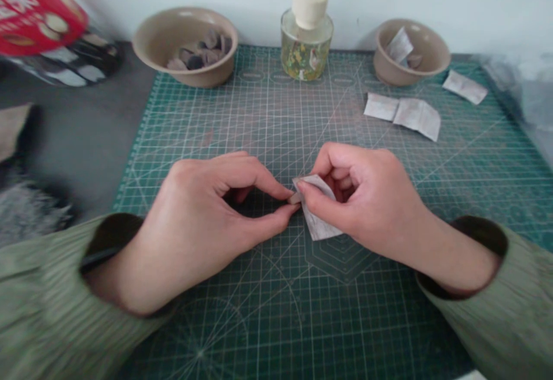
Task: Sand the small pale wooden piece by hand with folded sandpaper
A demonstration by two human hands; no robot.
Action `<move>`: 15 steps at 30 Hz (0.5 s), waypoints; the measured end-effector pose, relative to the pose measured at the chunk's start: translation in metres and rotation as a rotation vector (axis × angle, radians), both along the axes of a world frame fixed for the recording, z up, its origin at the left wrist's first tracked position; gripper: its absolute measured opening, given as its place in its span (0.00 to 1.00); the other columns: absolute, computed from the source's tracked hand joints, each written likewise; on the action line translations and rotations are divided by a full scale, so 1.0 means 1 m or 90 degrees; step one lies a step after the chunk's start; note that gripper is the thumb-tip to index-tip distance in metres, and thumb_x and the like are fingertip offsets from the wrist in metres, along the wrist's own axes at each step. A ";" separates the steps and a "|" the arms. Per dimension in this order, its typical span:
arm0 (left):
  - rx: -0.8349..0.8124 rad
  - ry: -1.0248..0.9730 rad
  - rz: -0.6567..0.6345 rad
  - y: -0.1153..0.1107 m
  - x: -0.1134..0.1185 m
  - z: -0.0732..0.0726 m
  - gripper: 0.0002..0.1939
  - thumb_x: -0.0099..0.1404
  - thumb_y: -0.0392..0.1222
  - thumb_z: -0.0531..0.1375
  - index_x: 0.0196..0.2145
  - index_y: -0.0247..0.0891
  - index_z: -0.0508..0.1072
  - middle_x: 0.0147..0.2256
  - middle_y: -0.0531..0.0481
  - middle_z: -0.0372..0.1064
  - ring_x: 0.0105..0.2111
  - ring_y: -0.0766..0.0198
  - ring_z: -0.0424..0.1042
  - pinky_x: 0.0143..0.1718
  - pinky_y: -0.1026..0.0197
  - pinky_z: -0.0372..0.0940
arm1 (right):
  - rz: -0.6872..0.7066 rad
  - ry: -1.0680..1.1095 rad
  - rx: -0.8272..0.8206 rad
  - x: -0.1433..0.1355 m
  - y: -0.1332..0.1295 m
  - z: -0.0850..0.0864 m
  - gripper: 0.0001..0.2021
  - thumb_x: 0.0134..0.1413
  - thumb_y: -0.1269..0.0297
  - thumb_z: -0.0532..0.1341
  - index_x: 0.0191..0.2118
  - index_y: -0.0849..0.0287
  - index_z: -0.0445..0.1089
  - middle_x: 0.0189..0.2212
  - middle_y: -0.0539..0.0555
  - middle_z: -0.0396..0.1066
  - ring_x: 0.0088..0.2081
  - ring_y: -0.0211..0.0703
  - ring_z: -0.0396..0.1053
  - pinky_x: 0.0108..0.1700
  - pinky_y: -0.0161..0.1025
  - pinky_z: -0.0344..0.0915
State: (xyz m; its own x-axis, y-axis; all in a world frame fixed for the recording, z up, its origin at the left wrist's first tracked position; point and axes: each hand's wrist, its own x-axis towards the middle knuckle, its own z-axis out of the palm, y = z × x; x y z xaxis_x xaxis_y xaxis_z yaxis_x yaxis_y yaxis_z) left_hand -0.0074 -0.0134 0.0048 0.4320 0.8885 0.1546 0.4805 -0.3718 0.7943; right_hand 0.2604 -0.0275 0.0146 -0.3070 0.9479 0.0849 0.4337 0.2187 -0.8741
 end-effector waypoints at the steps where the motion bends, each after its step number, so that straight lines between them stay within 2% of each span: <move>1: -0.003 0.000 0.001 0.000 -0.001 0.000 0.01 0.75 0.46 0.80 0.42 0.54 0.95 0.40 0.58 0.91 0.36 0.60 0.83 0.38 0.52 0.70 | 0.009 0.005 -0.005 0.000 0.000 0.000 0.15 0.75 0.65 0.74 0.36 0.51 0.72 0.24 0.42 0.73 0.27 0.38 0.72 0.33 0.40 0.63; 15: -0.004 -0.002 0.007 0.000 0.001 0.000 0.01 0.75 0.46 0.81 0.42 0.55 0.95 0.40 0.59 0.91 0.36 0.60 0.84 0.38 0.52 0.71 | 0.017 -0.006 -0.005 0.002 0.001 0.002 0.16 0.75 0.66 0.75 0.36 0.51 0.71 0.24 0.41 0.72 0.26 0.37 0.70 0.33 0.40 0.63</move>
